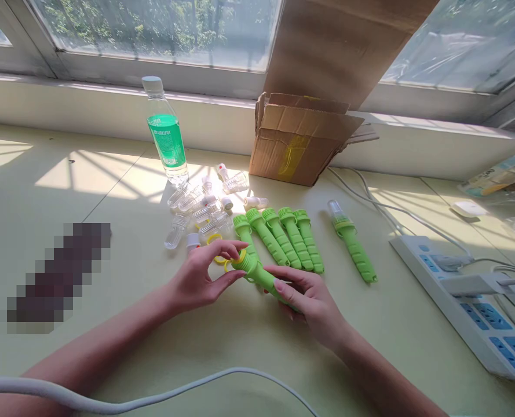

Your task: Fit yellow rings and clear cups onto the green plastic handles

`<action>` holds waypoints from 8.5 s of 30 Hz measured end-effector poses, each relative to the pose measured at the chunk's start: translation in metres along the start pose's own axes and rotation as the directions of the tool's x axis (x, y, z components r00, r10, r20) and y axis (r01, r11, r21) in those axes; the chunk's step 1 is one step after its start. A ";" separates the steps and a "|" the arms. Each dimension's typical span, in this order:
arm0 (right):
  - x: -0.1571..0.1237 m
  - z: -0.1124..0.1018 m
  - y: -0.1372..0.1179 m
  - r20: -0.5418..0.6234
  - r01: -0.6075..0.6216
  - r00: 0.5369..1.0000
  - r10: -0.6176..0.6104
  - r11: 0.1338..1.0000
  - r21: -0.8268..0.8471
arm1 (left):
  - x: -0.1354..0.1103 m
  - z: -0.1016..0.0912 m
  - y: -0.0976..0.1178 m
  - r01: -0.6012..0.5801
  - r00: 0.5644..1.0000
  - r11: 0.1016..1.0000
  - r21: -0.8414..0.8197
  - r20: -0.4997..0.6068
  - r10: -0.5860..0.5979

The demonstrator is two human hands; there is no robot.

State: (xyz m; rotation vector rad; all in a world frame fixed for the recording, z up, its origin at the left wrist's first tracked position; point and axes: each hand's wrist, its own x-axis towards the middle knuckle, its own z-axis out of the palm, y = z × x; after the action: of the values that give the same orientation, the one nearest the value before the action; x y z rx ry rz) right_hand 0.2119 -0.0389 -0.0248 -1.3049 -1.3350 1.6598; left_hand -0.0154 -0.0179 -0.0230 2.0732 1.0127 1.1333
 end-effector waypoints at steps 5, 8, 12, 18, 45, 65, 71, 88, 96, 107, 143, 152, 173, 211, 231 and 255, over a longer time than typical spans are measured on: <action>0.000 -0.002 0.002 -0.009 0.047 0.999 -0.049 0.991 -0.126 | -0.002 0.004 0.000 -0.026 0.998 1.000 0.014 -0.048 0.027; 0.000 -0.004 0.003 -0.039 0.177 0.978 -0.204 0.920 -0.350 | -0.004 0.008 -0.001 -0.060 0.996 0.998 0.031 -0.066 0.061; 0.000 -0.004 0.003 -0.052 0.232 0.958 -0.284 0.863 -0.448 | -0.005 0.010 -0.002 -0.104 0.987 0.993 0.060 -0.112 0.111; 0.001 -0.005 -0.001 -0.008 0.055 0.998 -0.058 0.975 -0.217 | -0.002 0.004 0.002 -0.091 0.995 0.995 0.033 -0.048 0.093; 0.002 -0.007 -0.001 0.220 -0.112 0.972 0.080 0.984 0.138 | -0.005 0.011 0.003 -0.181 0.976 0.982 0.047 -0.116 0.185; 0.001 0.002 -0.004 0.249 0.033 0.967 -0.050 0.997 0.070 | -0.008 0.018 0.001 -0.229 0.953 0.961 0.152 -0.165 0.254; 0.000 0.003 -0.009 0.308 0.038 0.950 -0.048 0.999 0.038 | -0.008 0.017 -0.002 -0.233 0.957 0.958 0.164 -0.135 0.256; -0.003 0.000 0.000 0.232 -0.068 0.970 0.069 0.998 -0.011 | -0.008 0.017 0.000 -0.255 0.956 0.957 0.140 -0.112 0.271; 0.002 -0.001 -0.001 0.295 -0.031 0.955 0.003 0.995 0.092 | -0.010 0.019 -0.004 -0.264 0.951 0.947 0.183 -0.116 0.288; -0.002 -0.001 -0.004 0.302 -0.086 0.950 0.078 0.996 0.013 | -0.009 0.017 -0.001 -0.277 0.952 0.947 0.163 -0.091 0.294; 0.002 0.001 -0.005 0.228 -0.032 0.973 0.038 0.999 -0.031 | -0.007 0.015 0.006 -0.268 0.955 0.934 0.235 -0.064 0.291; 0.000 0.001 -0.010 0.327 0.044 0.945 -0.020 0.997 -0.066 | -0.007 0.013 0.005 -0.265 0.956 0.931 0.251 -0.056 0.287; 0.000 -0.001 -0.007 0.354 0.038 0.935 0.002 0.994 -0.106 | -0.007 0.014 0.004 -0.321 0.943 0.917 0.237 -0.007 0.332; 0.003 -0.002 -0.006 0.390 0.008 0.921 -0.024 0.999 0.042 | -0.009 0.014 0.006 -0.359 0.921 0.893 0.271 -0.050 0.385; 0.002 0.000 -0.007 0.349 0.006 0.937 -0.010 1.000 0.014 | -0.008 0.016 0.006 -0.302 0.946 0.907 0.293 -0.022 0.322; 0.002 -0.003 -0.006 0.374 -0.021 0.927 0.011 1.000 0.023 | -0.009 0.016 0.007 -0.335 0.936 0.893 0.301 0.000 0.351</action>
State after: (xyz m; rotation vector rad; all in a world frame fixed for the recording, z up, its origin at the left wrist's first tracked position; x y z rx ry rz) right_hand 0.2135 -0.0339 -0.0195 -1.0150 -1.5122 2.0032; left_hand -0.0023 -0.0314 -0.0298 2.5527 0.9067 1.2777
